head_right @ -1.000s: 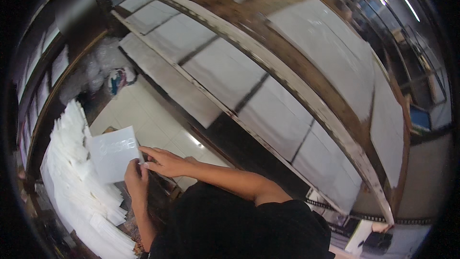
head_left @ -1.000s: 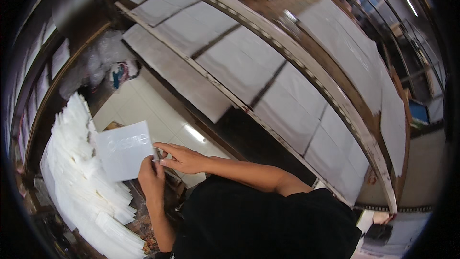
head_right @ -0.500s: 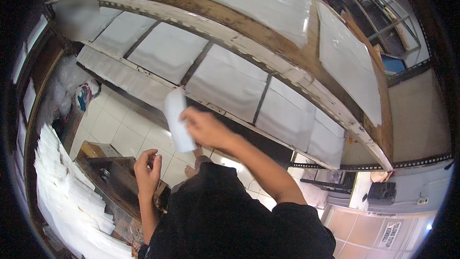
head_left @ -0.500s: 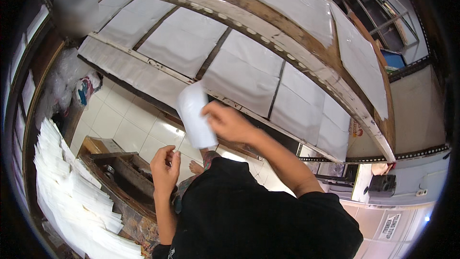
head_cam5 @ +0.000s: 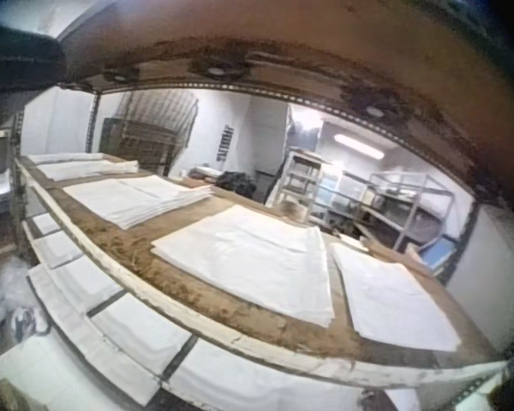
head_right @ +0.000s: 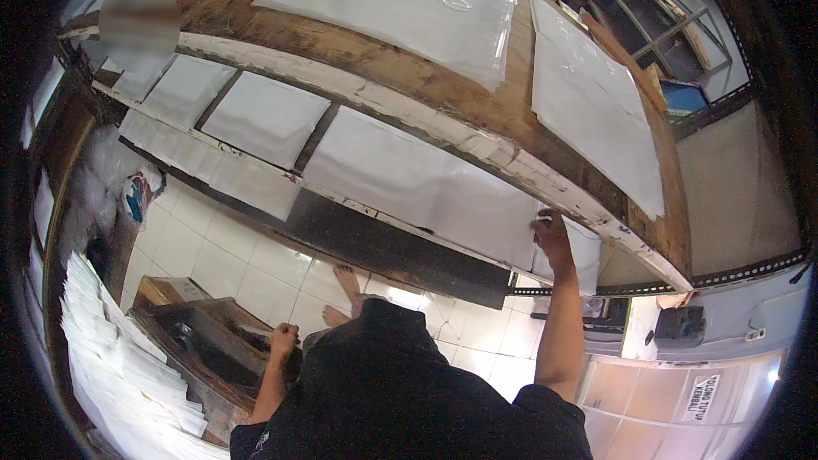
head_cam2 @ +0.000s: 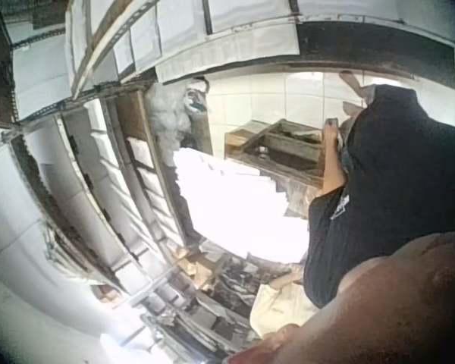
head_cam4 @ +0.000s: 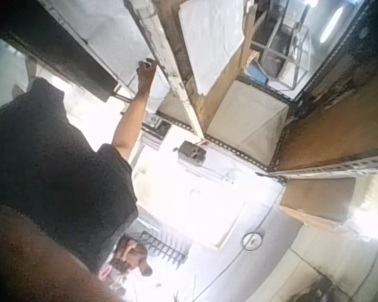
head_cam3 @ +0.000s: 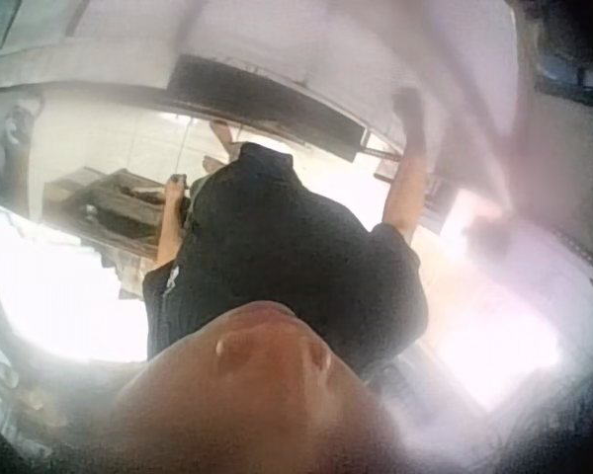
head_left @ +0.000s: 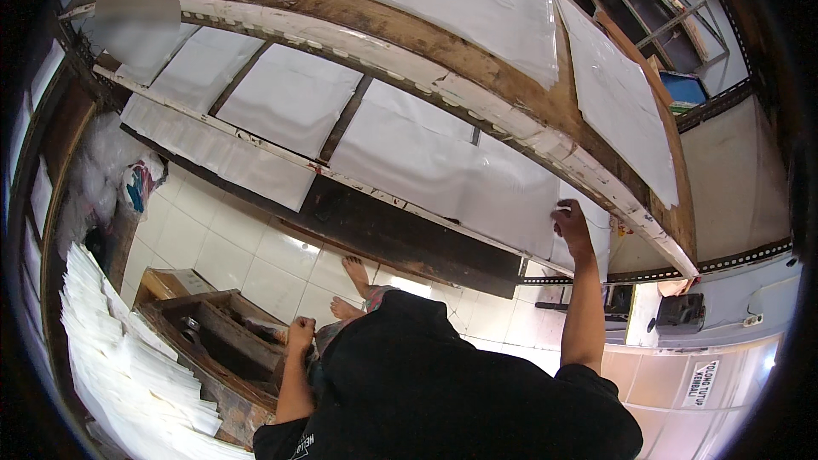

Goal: The person repeatedly picks up white sheets from a table and places them onto a multi-tiered wooden shelving unit. The person moves back and forth between the table and the shelves, handling the sheets one at a time.

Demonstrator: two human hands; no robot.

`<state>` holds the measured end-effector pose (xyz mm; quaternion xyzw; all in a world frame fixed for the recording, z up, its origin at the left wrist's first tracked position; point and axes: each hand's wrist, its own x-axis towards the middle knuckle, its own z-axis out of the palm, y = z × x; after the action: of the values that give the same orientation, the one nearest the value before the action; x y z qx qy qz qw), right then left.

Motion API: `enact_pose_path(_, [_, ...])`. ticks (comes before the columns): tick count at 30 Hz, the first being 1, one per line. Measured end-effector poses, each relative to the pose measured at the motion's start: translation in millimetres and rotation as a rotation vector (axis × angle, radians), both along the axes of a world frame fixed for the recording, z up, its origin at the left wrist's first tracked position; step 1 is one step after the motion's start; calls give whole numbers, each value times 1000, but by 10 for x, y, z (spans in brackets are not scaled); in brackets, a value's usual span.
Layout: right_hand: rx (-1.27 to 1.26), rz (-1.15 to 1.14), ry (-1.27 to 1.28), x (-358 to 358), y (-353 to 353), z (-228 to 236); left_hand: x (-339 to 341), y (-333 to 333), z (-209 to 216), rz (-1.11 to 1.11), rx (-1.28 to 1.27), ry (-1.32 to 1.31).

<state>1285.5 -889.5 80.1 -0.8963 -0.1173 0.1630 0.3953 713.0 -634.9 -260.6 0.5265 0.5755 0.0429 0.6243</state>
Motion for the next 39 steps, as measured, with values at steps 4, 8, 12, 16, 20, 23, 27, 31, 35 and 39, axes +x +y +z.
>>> enact_pose_path(4, [-116, -10, -61, 47, -288, -311, 8, -237, -6, -35, -60, 38])
enact_pose_path(8, [-142, -17, -148, 159, -490, -502, 98, -250, 261, -77, 21, 80])
enact_pose_path(12, [-172, -29, -203, 191, -493, -489, -16, -202, -157, 36, -56, -14])
enact_pose_path(16, [-182, -47, -193, 231, -510, -522, -96, -135, -324, 128, -107, -58])
enact_pose_path(20, [-212, -47, -216, 227, -501, -539, -81, -102, -137, 76, -49, -2])
enact_pose_path(23, [-269, -76, -197, 187, -434, -477, -97, -164, -41, 34, -23, 55])
enact_pose_path(27, [-332, -86, -460, 207, -495, -488, -196, -303, -340, 48, -55, 38])
enact_pose_path(31, [-179, -36, -555, 60, -159, -276, -145, -368, -253, -9, 45, 87])
enact_pose_path(35, [20, 94, -462, -211, 343, -113, 53, -267, 299, 2, 98, 108])
enact_pose_path(39, [65, 353, -295, -568, 1002, 4, -18, -271, 50, 90, 25, 105])
